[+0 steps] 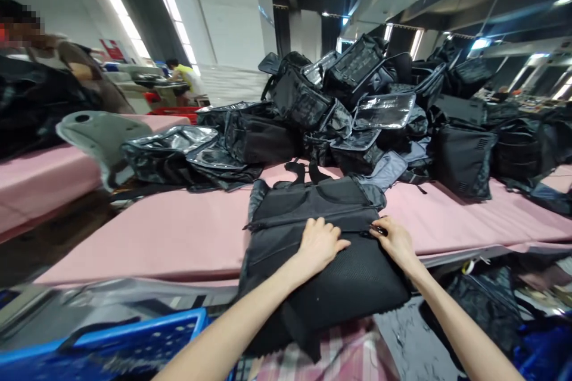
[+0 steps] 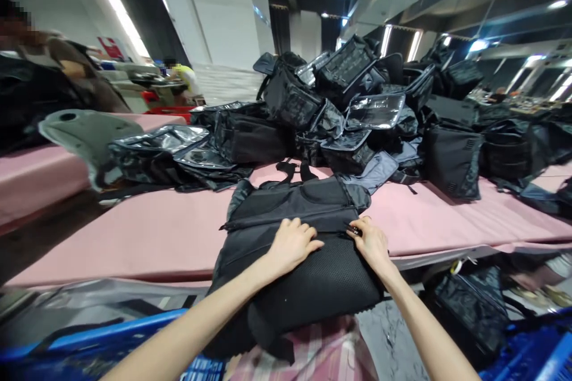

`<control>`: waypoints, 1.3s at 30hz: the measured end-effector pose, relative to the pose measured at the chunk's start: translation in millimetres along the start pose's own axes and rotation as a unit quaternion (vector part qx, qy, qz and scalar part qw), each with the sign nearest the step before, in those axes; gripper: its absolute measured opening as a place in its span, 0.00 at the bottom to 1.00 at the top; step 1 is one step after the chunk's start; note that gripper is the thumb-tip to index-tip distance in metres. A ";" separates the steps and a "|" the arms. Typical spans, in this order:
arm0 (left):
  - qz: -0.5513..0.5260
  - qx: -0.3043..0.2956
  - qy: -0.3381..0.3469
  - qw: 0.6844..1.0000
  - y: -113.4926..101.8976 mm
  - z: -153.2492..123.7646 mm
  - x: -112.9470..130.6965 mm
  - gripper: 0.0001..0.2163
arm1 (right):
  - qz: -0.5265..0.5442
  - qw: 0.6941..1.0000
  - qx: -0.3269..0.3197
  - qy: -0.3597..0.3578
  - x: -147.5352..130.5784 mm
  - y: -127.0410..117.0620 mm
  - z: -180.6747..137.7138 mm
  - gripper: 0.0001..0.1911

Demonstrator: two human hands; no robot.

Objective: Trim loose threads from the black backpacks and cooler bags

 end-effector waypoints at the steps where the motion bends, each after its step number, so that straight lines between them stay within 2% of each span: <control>1: 0.013 -0.017 0.012 1.000 -2.7 -9.7 -7.6 0.20 | 0.007 1.000 -0.002 0.001 0.3 1.1 -5.3 0.08; 3: 0.041 -0.062 0.014 0.997 -10.1 -41.0 -30.7 0.21 | 0.035 0.999 0.000 0.009 0.1 3.3 -17.4 0.08; 5: 0.092 -0.099 -0.051 0.990 -20.5 -82.9 -61.2 0.20 | 0.061 0.998 0.004 0.022 -0.1 4.8 -30.6 0.08; 7: 0.112 -0.140 -0.114 0.977 -28.8 -126.6 -82.7 0.15 | 0.082 0.996 -0.004 0.036 -1.1 6.2 -42.4 0.09; 10: 0.114 -0.151 -0.141 0.972 -34.8 -167.6 -87.0 0.11 | 0.149 0.987 -0.032 0.047 -6.4 6.3 -50.1 0.10; 12: 0.096 -0.128 -0.143 0.977 -33.5 -171.0 -77.9 0.11 | 0.186 0.980 -0.028 0.061 -8.1 2.8 -47.7 0.11; 15: 0.031 -0.025 -0.132 0.991 -27.5 -142.1 -52.8 0.11 | 0.145 0.982 0.012 0.117 0.4 -3.9 -41.2 0.16; 17: -0.022 0.063 -0.097 0.993 -20.4 -107.9 -29.5 0.10 | 0.094 0.984 0.028 0.147 8.2 -6.0 -39.3 0.24; 18: -0.046 0.101 -0.078 0.991 -15.4 -89.1 -17.5 0.10 | 0.078 0.985 0.032 0.151 10.9 -6.4 -38.8 0.25; 21: -0.083 0.167 -0.057 0.981 5.0 -36.0 10.9 0.07 | 0.066 0.992 0.055 0.095 10.6 -8.3 -36.3 0.16; 23: -0.083 0.175 -0.048 0.980 18.3 -9.6 23.3 0.06 | 0.065 0.994 0.085 0.031 5.5 -11.7 -34.2 0.12; 26: -0.076 0.176 -0.044 0.981 29.6 11.2 32.3 0.06 | 0.050 0.990 0.124 -0.047 -2.2 -16.3 -31.4 0.10; 32: -0.079 0.177 -0.054 0.979 34.5 22.6 35.7 0.05 | 0.025 0.983 0.136 -0.124 -9.2 -14.7 -24.6 0.08; 39: -0.088 0.188 -0.061 0.976 40.4 29.6 38.6 0.08 | 0.020 0.977 0.127 -0.168 -15.0 -13.3 -17.0 0.06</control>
Point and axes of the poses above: each hand's wrist, its own z-axis towards the middle knuckle, its own y-axis out of the palm, x = y × z, the point moved 5 cm from there along z, towards the middle knuckle, and after that the axes turned 11 degrees about x, right-handed, at the moved point
